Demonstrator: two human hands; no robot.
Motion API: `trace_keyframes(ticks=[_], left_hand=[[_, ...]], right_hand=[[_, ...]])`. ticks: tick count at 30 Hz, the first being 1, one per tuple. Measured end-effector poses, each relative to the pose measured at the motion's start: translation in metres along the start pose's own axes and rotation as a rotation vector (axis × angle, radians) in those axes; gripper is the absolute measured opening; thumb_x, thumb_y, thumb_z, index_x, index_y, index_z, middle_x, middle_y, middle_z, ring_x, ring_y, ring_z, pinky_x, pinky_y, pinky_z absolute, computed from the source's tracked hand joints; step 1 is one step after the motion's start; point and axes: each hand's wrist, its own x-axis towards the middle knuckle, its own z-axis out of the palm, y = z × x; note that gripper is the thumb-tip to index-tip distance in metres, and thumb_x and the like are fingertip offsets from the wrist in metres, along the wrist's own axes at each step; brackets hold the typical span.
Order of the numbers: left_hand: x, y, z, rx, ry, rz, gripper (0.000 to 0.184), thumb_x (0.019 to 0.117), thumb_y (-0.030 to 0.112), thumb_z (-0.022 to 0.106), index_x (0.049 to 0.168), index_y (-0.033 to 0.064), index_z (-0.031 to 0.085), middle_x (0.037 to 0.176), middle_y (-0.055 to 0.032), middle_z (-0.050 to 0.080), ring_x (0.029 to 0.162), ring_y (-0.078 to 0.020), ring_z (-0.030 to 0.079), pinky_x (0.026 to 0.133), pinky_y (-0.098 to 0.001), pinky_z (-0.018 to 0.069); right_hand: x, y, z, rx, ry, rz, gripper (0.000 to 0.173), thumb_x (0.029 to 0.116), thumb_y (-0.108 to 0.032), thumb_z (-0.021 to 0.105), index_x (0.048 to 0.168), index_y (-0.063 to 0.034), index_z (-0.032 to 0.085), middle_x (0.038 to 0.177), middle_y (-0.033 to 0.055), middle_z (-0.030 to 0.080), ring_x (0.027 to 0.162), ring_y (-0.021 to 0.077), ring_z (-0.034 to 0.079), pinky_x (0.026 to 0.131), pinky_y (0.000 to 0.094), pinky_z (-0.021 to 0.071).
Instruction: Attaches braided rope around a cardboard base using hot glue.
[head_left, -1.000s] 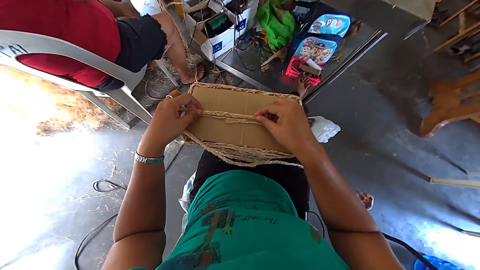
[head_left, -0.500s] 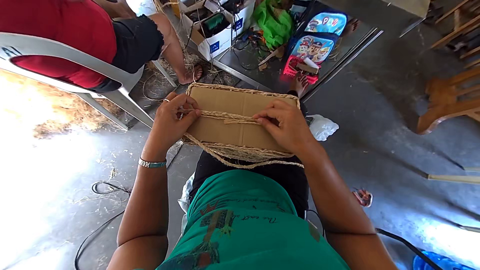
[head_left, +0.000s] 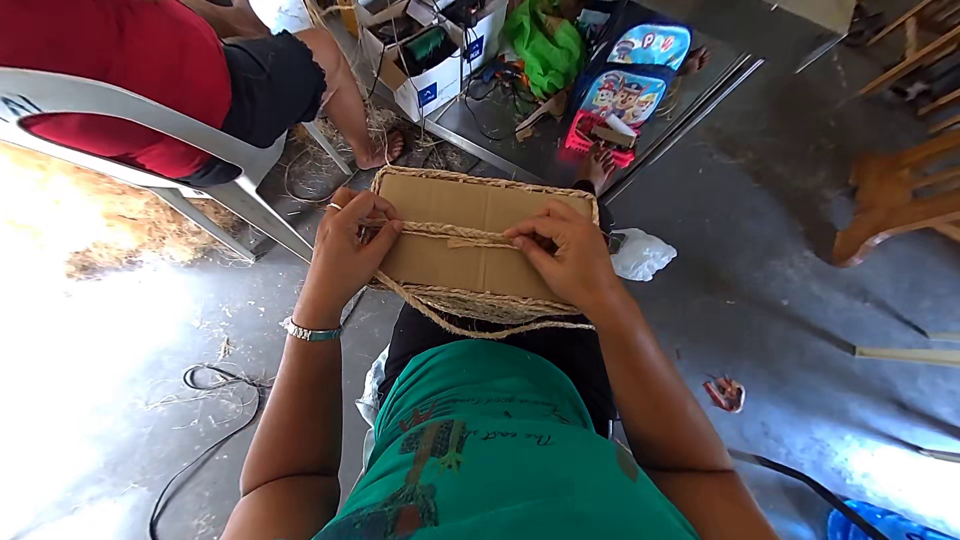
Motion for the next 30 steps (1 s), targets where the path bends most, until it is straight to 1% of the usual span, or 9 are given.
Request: trace_keyframes(ticks=[5, 10, 15, 17, 20, 23, 25, 27, 30], left_hand=[[-0.002, 0.0, 0.003, -0.001, 0.019, 0.005, 0.016, 0.0996, 0.026, 0.064, 0.109, 0.0135, 0.068, 0.111, -0.0069, 0.059, 0.088, -0.0136, 0.056, 0.075, -0.0296, 0.0454], [-0.016, 0.004, 0.005, 0.04, 0.059, 0.057, 0.017, 0.0999, 0.025, 0.064, 0.109, 0.0111, 0.066, 0.108, -0.0086, 0.057, 0.084, -0.0141, 0.055, 0.071, -0.0284, 0.0455], [-0.016, 0.018, -0.003, 0.12, 0.086, 0.096, 0.023, 0.1013, 0.026, 0.063, 0.118, 0.0115, 0.068, 0.117, -0.0109, 0.059, 0.1, -0.0184, 0.06, 0.082, -0.0335, 0.051], [-0.023, 0.032, -0.013, 0.17, 0.033, 0.083, 0.024, 0.1016, 0.027, 0.062, 0.12, 0.0137, 0.07, 0.116, -0.01, 0.06, 0.095, -0.0182, 0.063, 0.079, -0.0357, 0.0543], [-0.029, 0.045, -0.033, 0.175, -0.148, 0.075, 0.023, 0.0998, 0.032, 0.06, 0.113, 0.0155, 0.071, 0.104, -0.0043, 0.063, 0.08, -0.0137, 0.063, 0.068, -0.0361, 0.0551], [-0.035, 0.044, -0.04, 0.085, -0.375, 0.154, 0.024, 0.0969, 0.037, 0.063, 0.11, 0.0173, 0.069, 0.091, 0.0046, 0.065, 0.072, -0.0052, 0.061, 0.061, -0.0266, 0.0554], [-0.039, 0.037, -0.034, -0.01, -0.523, 0.185, 0.027, 0.0978, 0.041, 0.063, 0.111, 0.0179, 0.07, 0.091, 0.0076, 0.068, 0.076, -0.0023, 0.065, 0.068, -0.0247, 0.0576], [-0.038, 0.035, -0.024, -0.023, -0.576, 0.224, 0.029, 0.0997, 0.044, 0.06, 0.109, 0.0206, 0.073, 0.096, 0.01, 0.07, 0.087, -0.0017, 0.065, 0.079, -0.0277, 0.0568], [-0.031, 0.041, -0.014, 0.04, -0.487, 0.253, 0.031, 0.101, 0.044, 0.057, 0.096, 0.0202, 0.075, 0.088, 0.0095, 0.067, 0.08, -0.0021, 0.063, 0.072, -0.0274, 0.0555]], right_hand=[[-0.005, -0.002, 0.001, -0.01, 0.015, 0.004, 0.014, 0.0985, -0.013, 0.066, 0.106, -0.0112, 0.078, 0.097, 0.0073, 0.063, 0.083, 0.0149, 0.063, 0.073, 0.029, 0.0553], [-0.012, -0.006, 0.004, -0.033, 0.054, -0.03, 0.016, 0.0997, -0.011, 0.064, 0.108, -0.0092, 0.077, 0.096, 0.0079, 0.061, 0.084, 0.0157, 0.061, 0.073, 0.0285, 0.0539], [-0.01, -0.009, 0.0, -0.049, 0.049, -0.028, 0.016, 0.1002, -0.011, 0.064, 0.109, -0.0091, 0.077, 0.097, 0.0085, 0.061, 0.087, 0.0175, 0.061, 0.077, 0.0304, 0.0537], [0.0, -0.008, -0.003, -0.058, 0.03, -0.032, 0.017, 0.1007, -0.011, 0.063, 0.108, -0.0092, 0.077, 0.1, 0.0094, 0.065, 0.09, 0.0194, 0.064, 0.081, 0.0334, 0.0547], [0.02, -0.004, -0.005, -0.082, 0.001, -0.086, 0.019, 0.1011, -0.012, 0.06, 0.107, -0.0081, 0.077, 0.105, 0.0114, 0.068, 0.098, 0.0228, 0.065, 0.089, 0.038, 0.0553], [0.041, 0.0, -0.004, -0.065, -0.115, -0.12, 0.02, 0.1012, -0.013, 0.058, 0.106, -0.0092, 0.077, 0.106, 0.0111, 0.069, 0.104, 0.0248, 0.065, 0.094, 0.0405, 0.0532], [0.054, 0.003, -0.003, -0.054, -0.219, -0.147, 0.02, 0.1011, -0.011, 0.056, 0.106, -0.0094, 0.076, 0.105, 0.0106, 0.067, 0.105, 0.0256, 0.063, 0.095, 0.0417, 0.0523], [0.065, 0.002, -0.001, -0.07, -0.31, -0.174, 0.02, 0.1011, -0.009, 0.055, 0.105, -0.0097, 0.075, 0.106, 0.0107, 0.066, 0.107, 0.027, 0.062, 0.097, 0.0437, 0.0512], [0.074, -0.004, 0.0, -0.099, -0.419, -0.189, 0.019, 0.1004, -0.009, 0.058, 0.103, -0.0104, 0.076, 0.106, 0.0106, 0.066, 0.11, 0.0286, 0.06, 0.098, 0.046, 0.049]])
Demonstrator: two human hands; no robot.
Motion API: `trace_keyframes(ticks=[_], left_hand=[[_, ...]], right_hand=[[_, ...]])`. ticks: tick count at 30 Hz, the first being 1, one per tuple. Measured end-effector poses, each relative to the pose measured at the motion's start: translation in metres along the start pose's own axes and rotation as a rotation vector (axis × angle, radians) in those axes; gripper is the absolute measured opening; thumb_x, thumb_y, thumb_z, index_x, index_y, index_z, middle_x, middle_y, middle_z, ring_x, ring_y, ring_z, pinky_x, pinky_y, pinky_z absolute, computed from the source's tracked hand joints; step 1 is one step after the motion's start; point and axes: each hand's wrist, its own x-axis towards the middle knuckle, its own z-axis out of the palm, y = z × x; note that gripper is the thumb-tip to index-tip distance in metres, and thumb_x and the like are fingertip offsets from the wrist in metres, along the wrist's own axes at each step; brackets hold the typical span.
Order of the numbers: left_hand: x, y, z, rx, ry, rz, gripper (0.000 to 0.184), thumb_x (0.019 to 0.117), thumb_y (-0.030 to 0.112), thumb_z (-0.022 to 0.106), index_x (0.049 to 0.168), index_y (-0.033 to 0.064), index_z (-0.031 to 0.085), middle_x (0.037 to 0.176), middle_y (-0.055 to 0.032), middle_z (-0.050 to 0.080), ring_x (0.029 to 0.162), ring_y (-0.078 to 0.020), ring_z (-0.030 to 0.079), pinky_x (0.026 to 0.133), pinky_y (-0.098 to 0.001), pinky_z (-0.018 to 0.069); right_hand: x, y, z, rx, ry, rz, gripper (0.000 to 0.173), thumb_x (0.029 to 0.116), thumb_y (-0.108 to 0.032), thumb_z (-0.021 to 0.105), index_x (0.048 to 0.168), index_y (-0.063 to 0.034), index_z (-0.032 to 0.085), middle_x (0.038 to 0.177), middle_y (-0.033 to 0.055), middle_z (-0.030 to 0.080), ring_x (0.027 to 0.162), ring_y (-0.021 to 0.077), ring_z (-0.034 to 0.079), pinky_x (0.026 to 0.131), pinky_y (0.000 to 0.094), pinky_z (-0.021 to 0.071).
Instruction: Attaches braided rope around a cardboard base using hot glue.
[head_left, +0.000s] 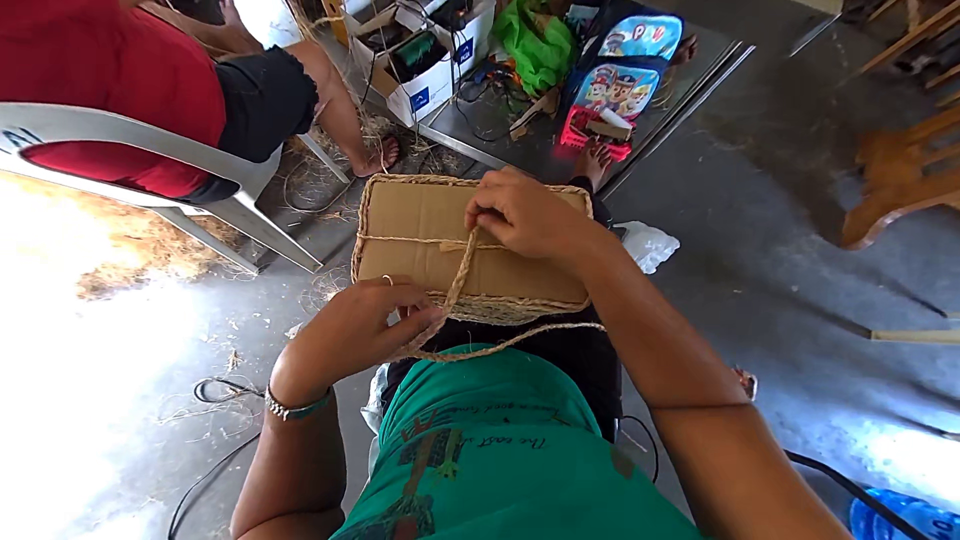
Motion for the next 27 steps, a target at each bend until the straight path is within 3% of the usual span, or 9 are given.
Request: trace_keyframes(ticks=[4, 8, 13, 22, 25, 27], left_hand=[[0.017, 0.01, 0.002, 0.048, 0.11, -0.055, 0.026, 0.1, 0.038, 0.06, 0.089, 0.0172, 0.07, 0.08, 0.0073, 0.064, 0.069, -0.0038, 0.06, 0.063, -0.0276, 0.0531], [0.027, 0.019, 0.016, -0.005, 0.167, -0.06, 0.019, 0.0996, 0.026, 0.063, 0.114, 0.0157, 0.069, 0.099, 0.0036, 0.068, 0.086, -0.0069, 0.066, 0.078, -0.031, 0.0582], [0.032, 0.03, 0.038, -0.052, 0.203, -0.077, 0.027, 0.1001, 0.015, 0.06, 0.126, 0.0108, 0.064, 0.1, -0.0002, 0.066, 0.082, -0.0082, 0.063, 0.073, -0.0278, 0.0566], [0.032, 0.035, 0.036, -0.116, 0.18, -0.068, 0.022, 0.0999, 0.02, 0.062, 0.119, 0.0148, 0.07, 0.102, 0.0067, 0.072, 0.093, -0.0042, 0.067, 0.086, -0.0276, 0.057], [0.036, 0.03, 0.033, 0.019, 0.211, -0.064, 0.017, 0.1002, 0.026, 0.062, 0.11, 0.0176, 0.073, 0.098, 0.007, 0.071, 0.094, -0.0112, 0.064, 0.089, -0.0413, 0.0507], [0.042, 0.024, 0.031, 0.143, 0.234, -0.058, 0.021, 0.0978, 0.032, 0.063, 0.11, 0.0175, 0.072, 0.107, -0.0003, 0.067, 0.104, -0.0233, 0.059, 0.09, -0.0512, 0.045]], right_hand=[[0.002, -0.001, 0.0, 0.041, -0.017, -0.051, 0.015, 0.0983, -0.009, 0.063, 0.101, -0.0101, 0.078, 0.101, 0.0092, 0.068, 0.103, 0.0238, 0.062, 0.095, 0.0393, 0.0503], [-0.001, 0.003, 0.008, 0.1, 0.075, -0.059, 0.01, 0.0971, -0.011, 0.067, 0.1, -0.0087, 0.076, 0.102, 0.0087, 0.069, 0.1, 0.02, 0.065, 0.094, 0.036, 0.0529], [-0.004, 0.007, 0.014, 0.136, 0.149, -0.034, 0.014, 0.0971, -0.018, 0.07, 0.106, -0.0087, 0.076, 0.113, 0.0116, 0.063, 0.106, 0.0209, 0.062, 0.095, 0.034, 0.0526], [-0.015, -0.003, 0.014, 0.039, 0.158, -0.042, 0.015, 0.0979, -0.018, 0.067, 0.103, -0.0081, 0.078, 0.11, 0.0115, 0.069, 0.11, 0.0278, 0.062, 0.099, 0.0412, 0.05], [-0.014, -0.004, 0.017, 0.059, 0.168, -0.003, 0.014, 0.0977, -0.018, 0.068, 0.102, -0.008, 0.077, 0.11, 0.0106, 0.068, 0.11, 0.0265, 0.061, 0.098, 0.0401, 0.0501], [-0.014, -0.004, 0.018, 0.073, 0.174, 0.012, 0.014, 0.0971, -0.019, 0.07, 0.102, -0.0081, 0.077, 0.11, 0.0105, 0.068, 0.109, 0.0259, 0.062, 0.097, 0.0398, 0.0503]])
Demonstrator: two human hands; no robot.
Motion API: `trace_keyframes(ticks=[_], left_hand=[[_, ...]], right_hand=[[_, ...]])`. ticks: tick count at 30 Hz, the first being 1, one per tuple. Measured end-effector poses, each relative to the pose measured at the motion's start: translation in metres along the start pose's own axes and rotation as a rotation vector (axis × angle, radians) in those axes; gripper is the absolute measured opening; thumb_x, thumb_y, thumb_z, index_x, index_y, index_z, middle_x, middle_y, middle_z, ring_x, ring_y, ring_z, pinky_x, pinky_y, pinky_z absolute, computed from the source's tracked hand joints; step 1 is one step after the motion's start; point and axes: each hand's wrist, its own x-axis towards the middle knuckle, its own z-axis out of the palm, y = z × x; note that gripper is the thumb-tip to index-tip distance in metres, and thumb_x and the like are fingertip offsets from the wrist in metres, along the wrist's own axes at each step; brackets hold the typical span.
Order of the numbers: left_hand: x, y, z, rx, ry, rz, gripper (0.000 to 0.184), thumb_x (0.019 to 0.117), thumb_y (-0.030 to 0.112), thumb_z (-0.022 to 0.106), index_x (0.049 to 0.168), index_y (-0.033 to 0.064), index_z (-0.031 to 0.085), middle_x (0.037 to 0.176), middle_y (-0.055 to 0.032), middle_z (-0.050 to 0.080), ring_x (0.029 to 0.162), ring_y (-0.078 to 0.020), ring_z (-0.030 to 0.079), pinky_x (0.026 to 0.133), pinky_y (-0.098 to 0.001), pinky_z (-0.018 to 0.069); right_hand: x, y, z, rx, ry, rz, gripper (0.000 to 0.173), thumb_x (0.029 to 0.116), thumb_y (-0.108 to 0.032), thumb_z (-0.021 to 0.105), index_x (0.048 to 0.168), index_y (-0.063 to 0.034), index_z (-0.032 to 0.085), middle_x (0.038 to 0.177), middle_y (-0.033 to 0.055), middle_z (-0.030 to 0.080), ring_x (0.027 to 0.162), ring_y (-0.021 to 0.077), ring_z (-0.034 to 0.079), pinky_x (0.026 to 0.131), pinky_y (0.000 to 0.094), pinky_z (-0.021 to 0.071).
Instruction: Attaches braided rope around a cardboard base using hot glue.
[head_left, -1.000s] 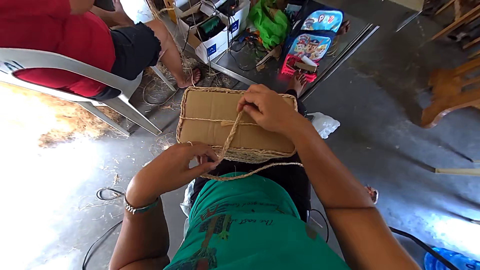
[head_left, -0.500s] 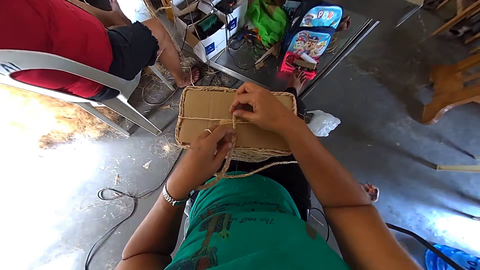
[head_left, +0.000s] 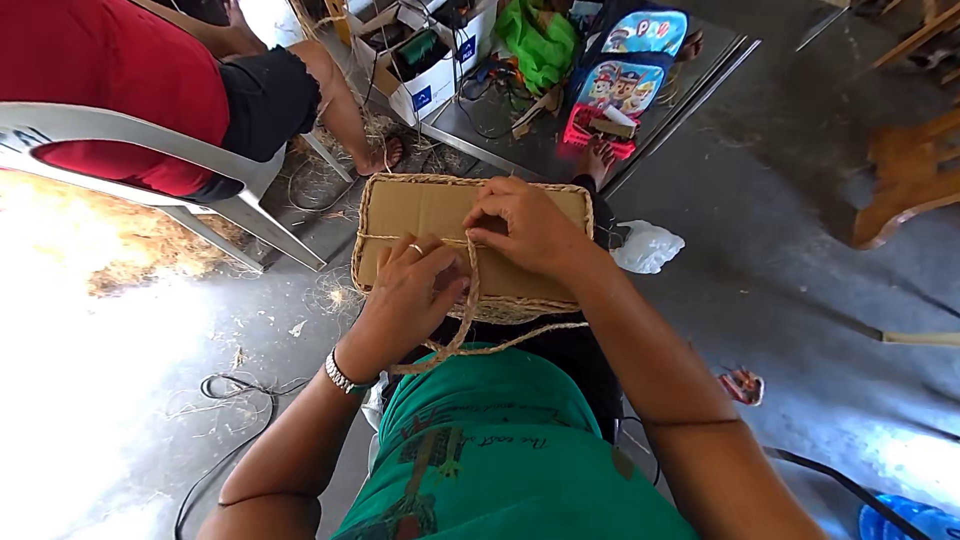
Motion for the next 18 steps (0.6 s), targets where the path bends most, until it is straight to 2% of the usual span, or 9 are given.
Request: trace_keyframes(ticks=[2, 4, 7, 10, 12, 15, 16, 18], left_hand=[[0.006, -0.005, -0.001, 0.102, -0.003, 0.01, 0.035, 0.0956, 0.038, 0.063, 0.124, 0.0187, 0.067, 0.124, -0.0068, 0.062, 0.117, -0.0314, 0.054, 0.093, -0.0569, 0.0412], [0.011, -0.009, 0.001, 0.11, 0.011, 0.027, 0.043, 0.097, 0.042, 0.061, 0.134, 0.0203, 0.064, 0.13, -0.0068, 0.06, 0.123, -0.0306, 0.053, 0.097, -0.057, 0.0392], [0.014, -0.013, 0.003, 0.073, 0.046, 0.051, 0.039, 0.1004, 0.043, 0.058, 0.132, 0.0213, 0.066, 0.132, -0.0039, 0.062, 0.126, -0.0267, 0.053, 0.102, -0.0562, 0.0376], [0.016, -0.012, 0.006, 0.064, 0.057, 0.061, 0.041, 0.0979, 0.047, 0.062, 0.129, 0.0214, 0.068, 0.14, 0.0003, 0.06, 0.133, -0.0239, 0.05, 0.109, -0.0568, 0.0335], [0.017, -0.012, 0.008, 0.071, 0.062, 0.066, 0.041, 0.0965, 0.047, 0.063, 0.129, 0.0217, 0.068, 0.142, 0.002, 0.058, 0.135, -0.0233, 0.049, 0.109, -0.0576, 0.033], [0.018, -0.012, 0.006, 0.104, 0.05, 0.039, 0.042, 0.0957, 0.05, 0.062, 0.131, 0.0274, 0.068, 0.148, 0.0032, 0.054, 0.139, -0.0249, 0.044, 0.106, -0.059, 0.0319], [0.017, -0.012, 0.006, 0.113, 0.051, 0.033, 0.042, 0.0955, 0.051, 0.062, 0.13, 0.0288, 0.068, 0.147, 0.0018, 0.054, 0.138, -0.026, 0.044, 0.107, -0.0592, 0.0316], [0.016, -0.014, 0.007, 0.118, 0.059, 0.029, 0.042, 0.0957, 0.052, 0.062, 0.13, 0.0295, 0.069, 0.143, -0.0004, 0.057, 0.135, -0.0269, 0.047, 0.107, -0.0587, 0.032]], right_hand=[[-0.001, 0.001, 0.001, 0.008, 0.018, -0.011, 0.014, 0.0959, -0.019, 0.071, 0.101, -0.0079, 0.078, 0.108, 0.0113, 0.068, 0.107, 0.0261, 0.062, 0.097, 0.04, 0.0507], [-0.003, 0.003, 0.004, 0.017, 0.061, -0.034, 0.013, 0.0948, -0.018, 0.072, 0.101, -0.0078, 0.078, 0.105, 0.0112, 0.068, 0.105, 0.0253, 0.063, 0.096, 0.0394, 0.0509], [-0.007, 0.006, 0.007, 0.03, 0.096, -0.053, 0.013, 0.0964, -0.014, 0.068, 0.103, -0.0073, 0.078, 0.107, 0.0114, 0.068, 0.107, 0.0251, 0.063, 0.098, 0.0389, 0.05], [-0.009, 0.005, 0.007, 0.026, 0.099, -0.052, 0.019, 0.0997, -0.007, 0.059, 0.104, -0.0057, 0.077, 0.107, 0.0117, 0.069, 0.107, 0.025, 0.063, 0.098, 0.0382, 0.0505], [-0.009, 0.005, 0.005, 0.021, 0.096, -0.051, 0.022, 0.1001, -0.002, 0.055, 0.106, -0.0041, 0.076, 0.108, 0.0125, 0.069, 0.109, 0.0254, 0.064, 0.1, 0.0384, 0.0506], [-0.015, -0.001, 0.0, 0.028, 0.127, -0.007, 0.027, 0.1028, -0.003, 0.05, 0.118, -0.0037, 0.073, 0.117, 0.0118, 0.072, 0.116, 0.0235, 0.065, 0.106, 0.0376, 0.05], [-0.02, -0.007, -0.002, 0.025, 0.142, 0.029, 0.027, 0.1044, -0.006, 0.051, 0.123, -0.0042, 0.07, 0.119, 0.0111, 0.071, 0.113, 0.0217, 0.066, 0.103, 0.0371, 0.0524], [-0.036, -0.026, -0.008, 0.019, 0.187, 0.1, 0.023, 0.1044, -0.012, 0.056, 0.123, -0.0039, 0.067, 0.113, 0.0114, 0.069, 0.1, 0.0205, 0.068, 0.09, 0.0374, 0.0578]])
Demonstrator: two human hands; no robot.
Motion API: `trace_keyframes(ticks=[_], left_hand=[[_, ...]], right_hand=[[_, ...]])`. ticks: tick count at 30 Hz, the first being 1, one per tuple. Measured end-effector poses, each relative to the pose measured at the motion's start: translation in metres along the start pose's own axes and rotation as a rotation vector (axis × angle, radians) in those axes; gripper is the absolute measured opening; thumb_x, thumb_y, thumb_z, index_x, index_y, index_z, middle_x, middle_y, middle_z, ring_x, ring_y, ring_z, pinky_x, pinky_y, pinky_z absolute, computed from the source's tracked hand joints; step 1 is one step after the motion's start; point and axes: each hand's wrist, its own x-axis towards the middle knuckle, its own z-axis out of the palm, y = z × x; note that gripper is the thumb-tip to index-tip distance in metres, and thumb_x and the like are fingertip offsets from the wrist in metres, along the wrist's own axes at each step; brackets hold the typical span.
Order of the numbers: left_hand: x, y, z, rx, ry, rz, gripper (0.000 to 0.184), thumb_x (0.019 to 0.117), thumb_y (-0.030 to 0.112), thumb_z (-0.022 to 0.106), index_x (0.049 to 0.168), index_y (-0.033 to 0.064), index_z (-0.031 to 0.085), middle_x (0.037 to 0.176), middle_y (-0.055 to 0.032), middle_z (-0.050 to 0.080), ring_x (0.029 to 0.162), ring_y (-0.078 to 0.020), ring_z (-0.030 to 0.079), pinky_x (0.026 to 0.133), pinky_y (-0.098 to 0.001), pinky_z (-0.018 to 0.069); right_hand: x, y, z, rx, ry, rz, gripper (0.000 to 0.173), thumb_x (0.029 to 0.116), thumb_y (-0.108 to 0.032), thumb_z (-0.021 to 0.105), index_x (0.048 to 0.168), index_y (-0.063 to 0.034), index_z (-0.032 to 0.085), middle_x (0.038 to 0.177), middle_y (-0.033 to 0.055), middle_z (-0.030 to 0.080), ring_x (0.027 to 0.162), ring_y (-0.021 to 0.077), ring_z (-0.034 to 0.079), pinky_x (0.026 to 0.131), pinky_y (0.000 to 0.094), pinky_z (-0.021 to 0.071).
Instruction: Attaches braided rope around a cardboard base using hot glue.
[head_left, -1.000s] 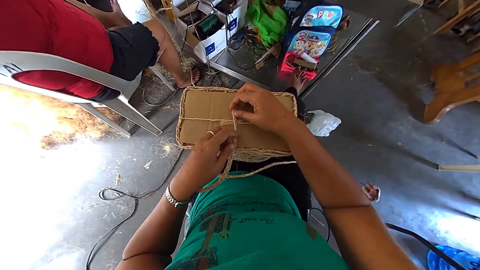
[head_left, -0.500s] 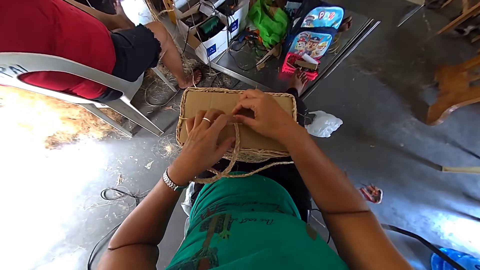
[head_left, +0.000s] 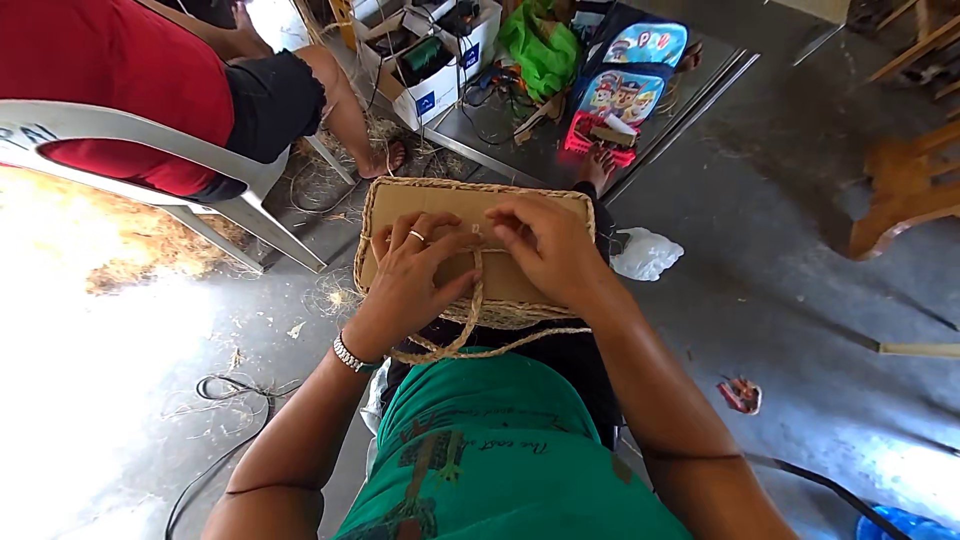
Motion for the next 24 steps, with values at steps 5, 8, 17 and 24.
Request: trace_keyframes(ticks=[5, 8, 17, 24], left_hand=[[-0.002, -0.001, 0.002, -0.029, 0.016, 0.008, 0.038, 0.0994, 0.048, 0.058, 0.131, 0.029, 0.069, 0.139, -0.0017, 0.058, 0.133, -0.0273, 0.048, 0.107, -0.0596, 0.0323], [-0.001, -0.001, 0.0, -0.016, 0.003, 0.004, 0.04, 0.1018, 0.05, 0.054, 0.134, 0.0306, 0.067, 0.14, -0.0014, 0.058, 0.133, -0.0273, 0.047, 0.106, -0.0596, 0.0328], [0.003, -0.003, -0.005, -0.009, -0.023, -0.006, 0.039, 0.1022, 0.051, 0.053, 0.134, 0.0326, 0.067, 0.137, -0.0017, 0.059, 0.129, -0.0264, 0.05, 0.102, -0.0576, 0.036], [0.002, -0.001, -0.018, -0.113, -0.052, -0.053, 0.043, 0.1025, 0.051, 0.052, 0.139, 0.0302, 0.064, 0.118, -0.0008, 0.064, 0.112, -0.0238, 0.057, 0.094, -0.0563, 0.0417]], right_hand=[[-0.053, -0.027, 0.001, 0.098, -0.072, 0.065, 0.021, 0.1053, -0.025, 0.057, 0.107, -0.0092, 0.071, 0.086, 0.0, 0.069, 0.074, 0.0076, 0.066, 0.067, 0.028, 0.0595], [-0.081, -0.024, 0.018, 0.348, -0.346, 0.158, 0.037, 0.1094, -0.035, 0.048, 0.128, -0.0106, 0.068, 0.108, 0.0037, 0.074, 0.084, 0.0069, 0.071, 0.076, 0.0268, 0.0602], [-0.092, -0.024, 0.058, 0.949, -0.287, 0.245, 0.038, 0.1077, -0.016, 0.052, 0.141, 0.0012, 0.058, 0.145, 0.0134, 0.057, 0.122, 0.0183, 0.064, 0.101, 0.034, 0.0569], [-0.083, -0.037, 0.054, 0.733, -0.311, 0.196, 0.043, 0.1074, -0.027, 0.054, 0.142, -0.0013, 0.058, 0.137, 0.0157, 0.058, 0.112, 0.0124, 0.065, 0.092, 0.0242, 0.0574]])
